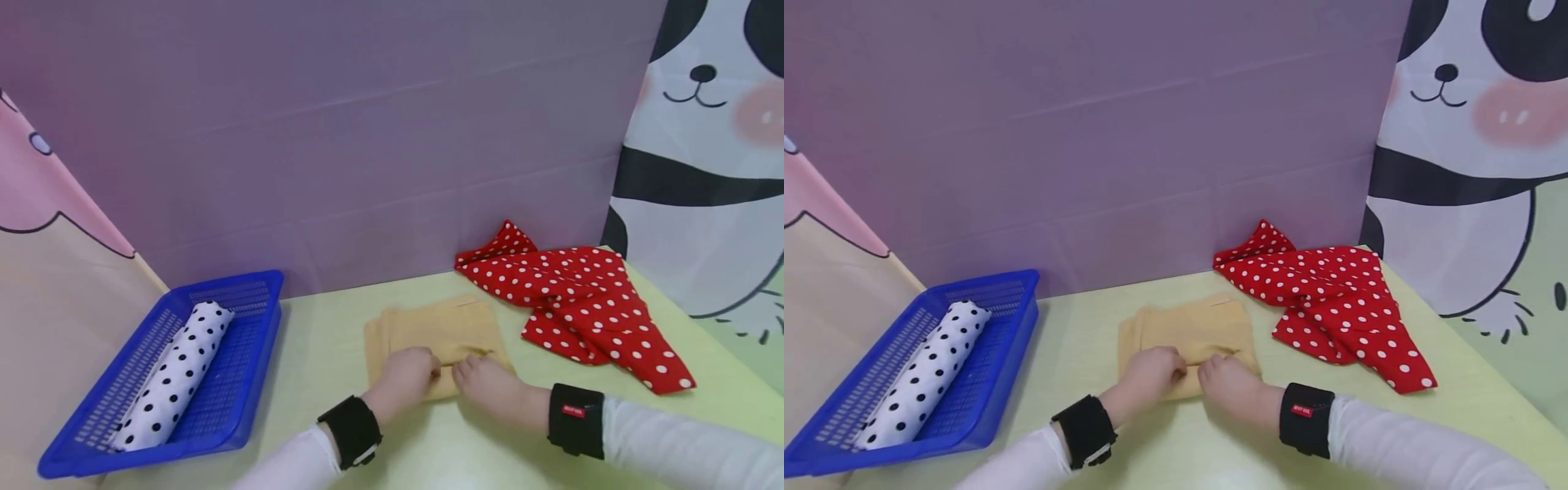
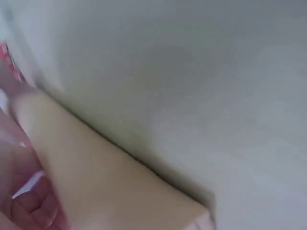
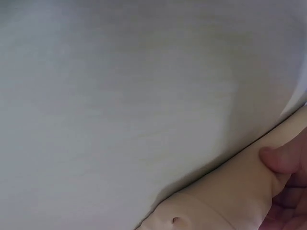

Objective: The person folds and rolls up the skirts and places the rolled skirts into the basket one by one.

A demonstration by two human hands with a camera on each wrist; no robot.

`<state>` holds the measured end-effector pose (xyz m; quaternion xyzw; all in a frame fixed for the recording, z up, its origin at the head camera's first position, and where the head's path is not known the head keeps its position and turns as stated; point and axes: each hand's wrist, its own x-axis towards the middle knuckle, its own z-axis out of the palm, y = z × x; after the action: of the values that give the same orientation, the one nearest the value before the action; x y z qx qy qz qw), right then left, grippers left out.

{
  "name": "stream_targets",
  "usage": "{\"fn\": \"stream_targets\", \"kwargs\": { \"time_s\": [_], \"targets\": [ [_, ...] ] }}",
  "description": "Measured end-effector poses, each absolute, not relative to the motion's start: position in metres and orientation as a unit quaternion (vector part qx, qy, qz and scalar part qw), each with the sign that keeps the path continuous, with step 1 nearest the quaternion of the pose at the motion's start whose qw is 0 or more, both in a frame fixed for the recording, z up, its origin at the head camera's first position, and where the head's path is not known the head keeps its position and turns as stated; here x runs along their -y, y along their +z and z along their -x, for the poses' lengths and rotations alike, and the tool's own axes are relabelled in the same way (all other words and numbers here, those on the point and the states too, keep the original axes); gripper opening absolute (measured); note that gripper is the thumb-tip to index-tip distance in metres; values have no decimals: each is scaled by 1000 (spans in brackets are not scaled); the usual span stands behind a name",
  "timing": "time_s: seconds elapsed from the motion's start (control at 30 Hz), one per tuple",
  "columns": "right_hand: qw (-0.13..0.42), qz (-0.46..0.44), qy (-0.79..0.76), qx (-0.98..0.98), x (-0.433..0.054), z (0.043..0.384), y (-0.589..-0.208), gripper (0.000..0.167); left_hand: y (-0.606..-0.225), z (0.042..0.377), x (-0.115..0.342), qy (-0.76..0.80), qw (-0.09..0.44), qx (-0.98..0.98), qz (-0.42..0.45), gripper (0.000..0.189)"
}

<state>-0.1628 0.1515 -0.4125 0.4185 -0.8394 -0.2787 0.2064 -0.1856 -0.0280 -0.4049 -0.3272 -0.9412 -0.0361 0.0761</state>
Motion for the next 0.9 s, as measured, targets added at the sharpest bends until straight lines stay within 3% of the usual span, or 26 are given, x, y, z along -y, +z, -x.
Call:
{"fn": "stream_targets", "kwargs": {
  "time_s": [0.27, 0.53, 0.7, 0.9],
  "targets": [
    [115, -416, -181, 884, -154, 171, -402, 39, -403, 163, 28, 49, 67, 938, 337, 19],
    [77, -437, -46, 895, -160, 188, -397, 23, -412, 171, 30, 51, 82, 933, 346, 15],
    [-1, -412, 70, 908, -168, 202, -400, 12, -412, 183, 35, -61, 32, 939, 336, 18],
    [-72, -401, 152, 901, -175, 199, -405, 32, -411, 196, 39, -160, -54, 937, 305, 31]
  ]
}}
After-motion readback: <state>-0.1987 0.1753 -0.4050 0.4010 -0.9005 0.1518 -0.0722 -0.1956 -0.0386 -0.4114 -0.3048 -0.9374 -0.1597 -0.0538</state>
